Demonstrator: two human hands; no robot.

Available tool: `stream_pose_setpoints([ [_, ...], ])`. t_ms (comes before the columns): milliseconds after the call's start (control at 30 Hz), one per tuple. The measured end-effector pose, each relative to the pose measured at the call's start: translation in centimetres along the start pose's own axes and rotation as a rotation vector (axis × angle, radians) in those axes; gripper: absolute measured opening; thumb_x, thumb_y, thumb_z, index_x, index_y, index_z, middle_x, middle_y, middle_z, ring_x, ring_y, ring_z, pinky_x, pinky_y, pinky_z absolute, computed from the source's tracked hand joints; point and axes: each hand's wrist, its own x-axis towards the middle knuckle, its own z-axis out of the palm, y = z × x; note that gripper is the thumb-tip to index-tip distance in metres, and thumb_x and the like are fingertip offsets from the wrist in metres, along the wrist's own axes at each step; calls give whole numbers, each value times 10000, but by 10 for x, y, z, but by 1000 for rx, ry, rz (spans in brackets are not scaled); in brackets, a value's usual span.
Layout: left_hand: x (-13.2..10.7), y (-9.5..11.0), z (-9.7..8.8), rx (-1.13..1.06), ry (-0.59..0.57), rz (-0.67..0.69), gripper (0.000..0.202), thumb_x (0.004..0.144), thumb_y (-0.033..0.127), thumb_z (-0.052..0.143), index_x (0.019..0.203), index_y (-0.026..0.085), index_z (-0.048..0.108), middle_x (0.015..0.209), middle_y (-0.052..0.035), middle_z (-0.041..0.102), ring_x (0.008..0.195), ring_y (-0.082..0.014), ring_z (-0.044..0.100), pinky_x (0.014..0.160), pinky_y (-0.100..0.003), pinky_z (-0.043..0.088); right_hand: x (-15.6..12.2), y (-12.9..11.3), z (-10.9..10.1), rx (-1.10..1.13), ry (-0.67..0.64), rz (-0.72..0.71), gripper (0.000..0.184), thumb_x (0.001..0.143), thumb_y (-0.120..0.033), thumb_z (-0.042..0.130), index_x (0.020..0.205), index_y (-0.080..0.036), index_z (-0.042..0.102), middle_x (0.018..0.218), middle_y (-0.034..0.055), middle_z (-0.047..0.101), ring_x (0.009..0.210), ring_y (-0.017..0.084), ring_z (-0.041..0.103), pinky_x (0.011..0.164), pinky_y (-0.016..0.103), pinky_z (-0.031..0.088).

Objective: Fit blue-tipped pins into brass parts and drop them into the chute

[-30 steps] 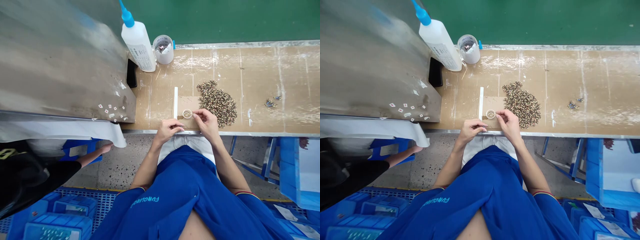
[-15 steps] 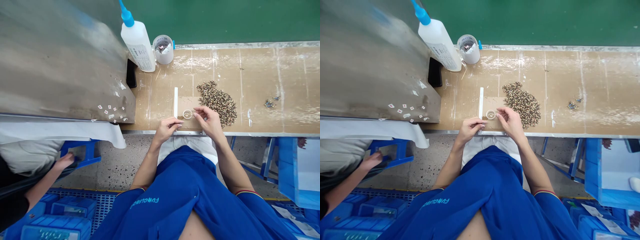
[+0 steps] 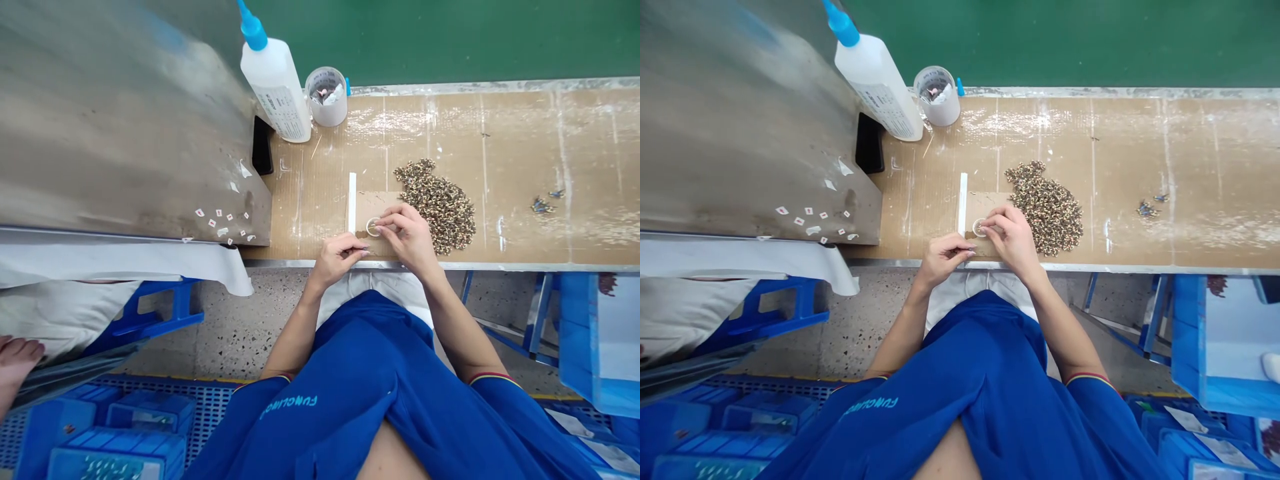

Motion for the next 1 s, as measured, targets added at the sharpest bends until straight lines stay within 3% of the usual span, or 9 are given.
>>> stream_pose_setpoints([
  [100,0,0,0,3,1,2,177,894,332,709,848,172,770,767,-48,716,674,-140,622,597,-250,460,5,-3,5,-119,58,-72,144,958,-232,611,861,-269,711,941,49,650,911,234,593,819,420,496],
  [200,0,0,0,6,-2,-20,164,891,316,702,849,172,766,780,-52,724,680,-143,622,604,-253,463,7,-7,4,-247,83,-98,198,978,-249,584,812,-270,688,922,64,641,875,247,543,775,412,466],
  [433,1,0,1,12,-5,21,128,892,261,694,853,158,759,755,-42,707,650,-124,603,581,-230,448,4,-9,-5,-260,-26,-142,209,976,-235,589,782,-245,668,870,59,638,846,233,544,748,386,458],
  [567,0,0,3,46,-3,11,156,913,269,675,841,152,747,739,-33,695,624,-114,588,569,-220,441,2,-10,-3,-140,17,-55,180,970,-226,579,811,-230,663,894,49,672,844,209,603,786,374,496],
  [767,0,-2,3,115,-45,46,197,939,292,663,835,143,741,718,-25,676,578,-98,537,563,-225,415,-12,-20,-18,53,122,173,163,961,-322,604,860,-221,684,838,30,744,737,175,659,679,311,508],
  [1000,1,-3,5,198,-55,98,212,958,296,647,842,141,733,678,-12,632,587,-105,534,588,-231,423,-25,-29,-19,73,64,210,174,949,-337,610,866,-217,705,842,34,773,677,160,662,642,292,509],
])
